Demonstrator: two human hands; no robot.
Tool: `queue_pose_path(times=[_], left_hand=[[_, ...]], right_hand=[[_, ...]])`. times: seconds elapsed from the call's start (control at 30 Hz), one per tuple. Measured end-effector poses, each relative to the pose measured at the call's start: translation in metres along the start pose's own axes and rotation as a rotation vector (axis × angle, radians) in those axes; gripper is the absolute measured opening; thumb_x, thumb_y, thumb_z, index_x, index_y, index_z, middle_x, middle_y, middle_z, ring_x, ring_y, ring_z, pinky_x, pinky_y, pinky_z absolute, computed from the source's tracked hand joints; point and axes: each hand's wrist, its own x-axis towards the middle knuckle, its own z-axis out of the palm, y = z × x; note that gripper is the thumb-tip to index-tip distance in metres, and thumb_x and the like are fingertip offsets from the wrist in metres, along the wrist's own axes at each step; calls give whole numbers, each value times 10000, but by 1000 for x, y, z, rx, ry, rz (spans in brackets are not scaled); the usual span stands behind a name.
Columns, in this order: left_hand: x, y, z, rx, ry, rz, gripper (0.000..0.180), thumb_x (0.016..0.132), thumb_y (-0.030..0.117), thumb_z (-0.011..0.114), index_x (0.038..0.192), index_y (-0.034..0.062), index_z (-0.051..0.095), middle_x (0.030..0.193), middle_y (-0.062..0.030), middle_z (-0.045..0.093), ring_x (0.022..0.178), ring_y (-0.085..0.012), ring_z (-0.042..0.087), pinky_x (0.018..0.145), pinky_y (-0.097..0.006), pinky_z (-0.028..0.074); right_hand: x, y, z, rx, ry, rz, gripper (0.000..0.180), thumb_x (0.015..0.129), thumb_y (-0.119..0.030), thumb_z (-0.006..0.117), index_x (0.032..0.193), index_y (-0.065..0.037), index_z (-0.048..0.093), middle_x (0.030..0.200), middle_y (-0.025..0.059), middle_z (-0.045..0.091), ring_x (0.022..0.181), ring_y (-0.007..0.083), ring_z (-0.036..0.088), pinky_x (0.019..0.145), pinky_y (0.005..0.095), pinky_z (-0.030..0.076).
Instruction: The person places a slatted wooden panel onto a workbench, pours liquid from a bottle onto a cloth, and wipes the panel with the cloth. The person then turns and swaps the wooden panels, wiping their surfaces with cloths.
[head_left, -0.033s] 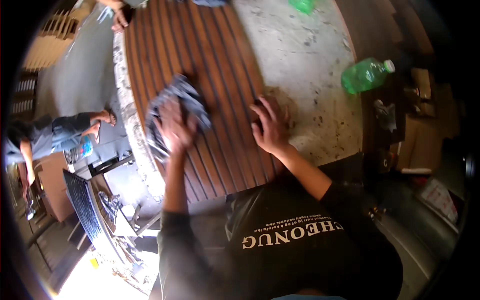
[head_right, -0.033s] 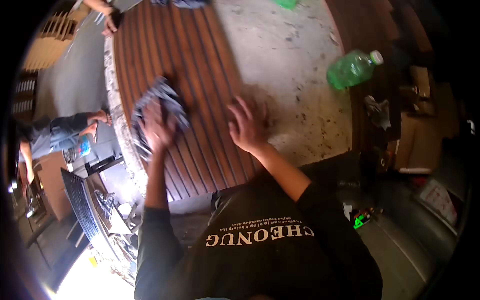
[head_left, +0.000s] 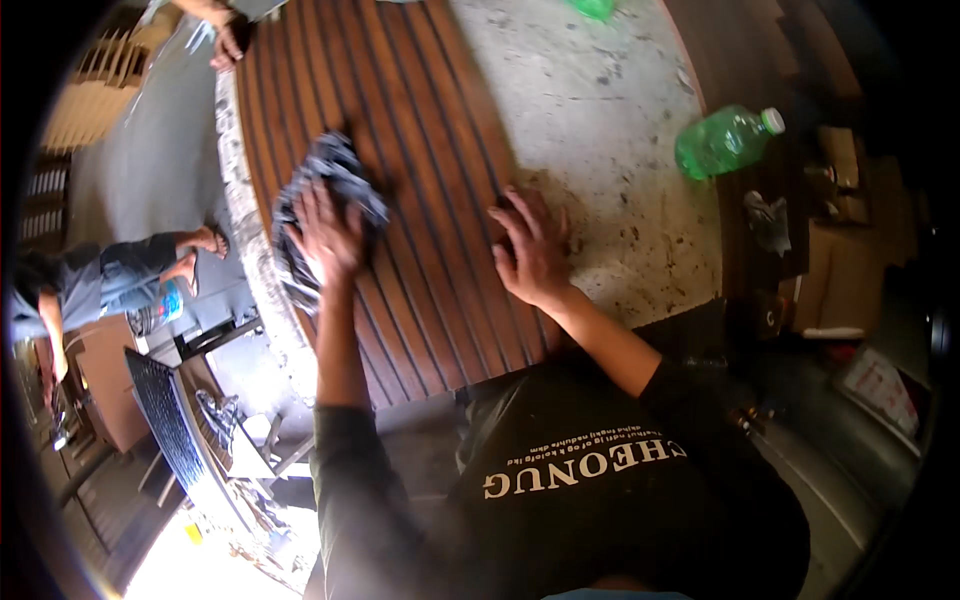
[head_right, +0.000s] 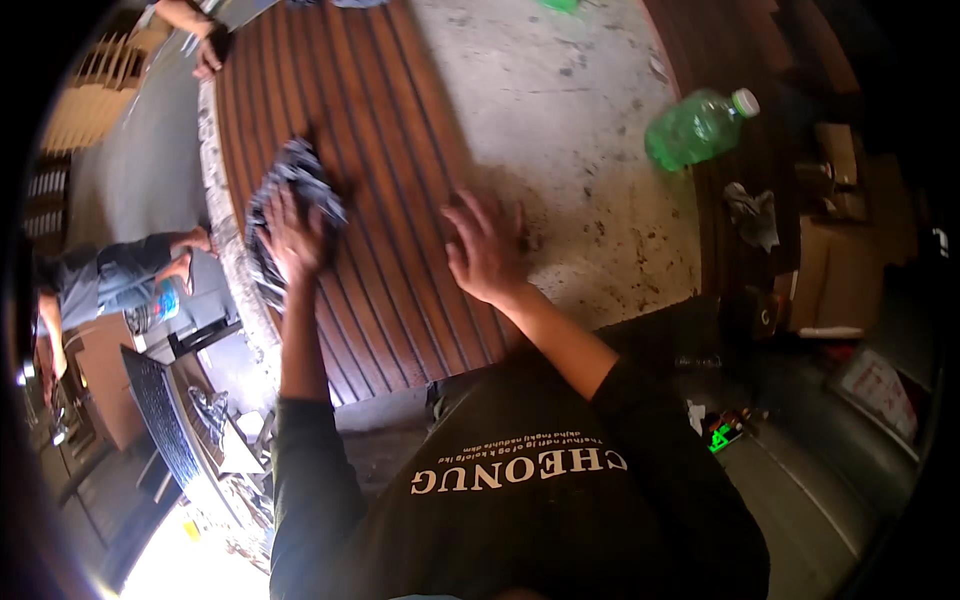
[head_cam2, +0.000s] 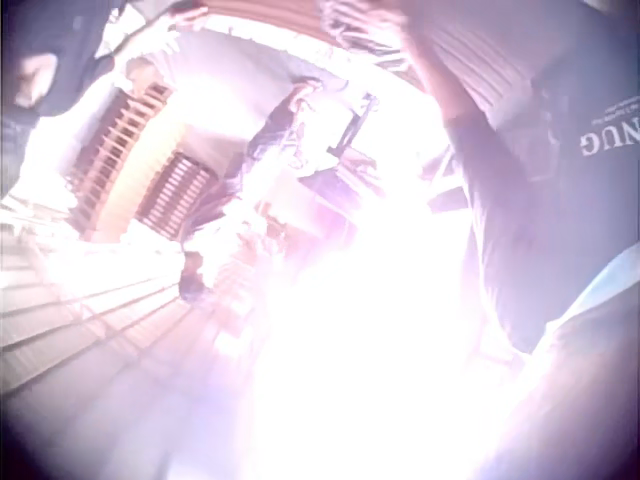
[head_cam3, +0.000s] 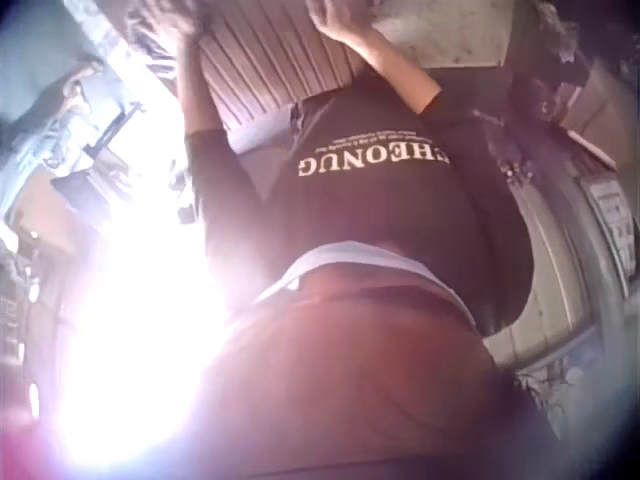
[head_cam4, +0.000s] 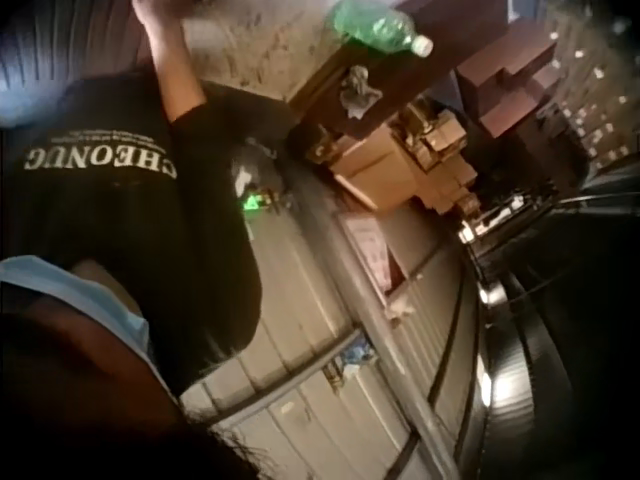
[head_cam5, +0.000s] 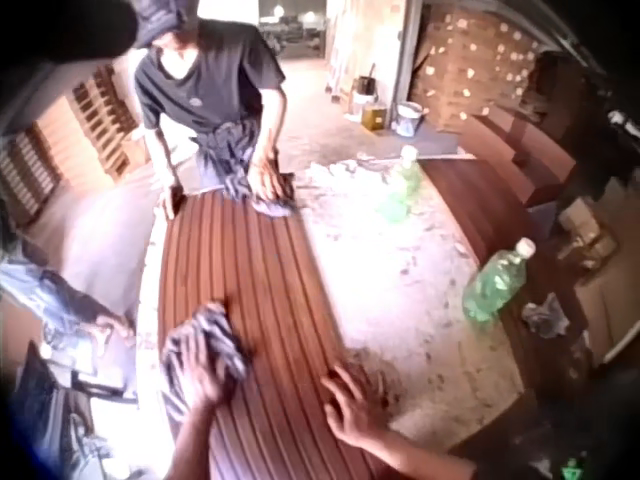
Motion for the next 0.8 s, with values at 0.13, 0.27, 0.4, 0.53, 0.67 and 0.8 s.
queue_pose_path(times=[0.13, 0.27, 0.4, 0.53, 0.67, 0.8], left_hand=[[-8, 3, 16, -8, 99, -36, 546, 942, 365, 380, 1403, 73, 356, 1469, -121, 322, 1364, -309, 279, 1098, -547, 167], [-171, 101, -11, -278, -149, 123, 582, 886, 311, 444, 1395, 40, 367, 1475, -155, 300, 1361, -372, 260, 1085, -575, 170], [-234, 137, -34, -230, -382, 219, 615, 834, 336, 562, 1378, 89, 414, 1461, -155, 327, 1358, -359, 277, 1077, -597, 164], [-100, 136, -17, -51, -285, 300, 654, 884, 414, 496, 1434, 119, 299, 1495, -110, 269, 1382, -309, 232, 1112, -560, 112], [-13, 133, 5, -71, 32, 142, 568, 921, 352, 422, 1397, 51, 356, 1474, -143, 300, 1369, -331, 252, 1102, -560, 127], [-129, 164, -3, -157, -190, 263, 556, 899, 291, 444, 1397, 59, 362, 1475, -147, 300, 1373, -334, 249, 1110, -552, 119]], right_hand=[[4, -1, 7, -9, -51, -43, 465, 840, -296, 520, 1270, -134, 449, 1399, 86, 338, 1325, 284, 293, 1041, 637, 162], [44, 63, -6, -127, -110, -84, 455, 909, -412, 433, 1309, -196, 440, 1359, 53, 431, 1291, 238, 364, 1068, 584, 163], [94, 91, 10, -215, 51, -160, 492, 926, -416, 401, 1360, -186, 406, 1412, -1, 403, 1321, 207, 339, 1078, 555, 180], [90, 88, 10, -199, 54, -176, 490, 931, -381, 378, 1372, -169, 392, 1393, 12, 431, 1329, 229, 335, 1085, 563, 176], [98, 69, 17, -171, 34, -217, 516, 930, -367, 412, 1409, -192, 330, 1421, 22, 402, 1351, 245, 307, 1080, 578, 154], [92, 87, 8, -356, -51, -162, 537, 944, -423, 317, 1446, -243, 259, 1496, -10, 275, 1375, 241, 256, 1072, 601, 200]])
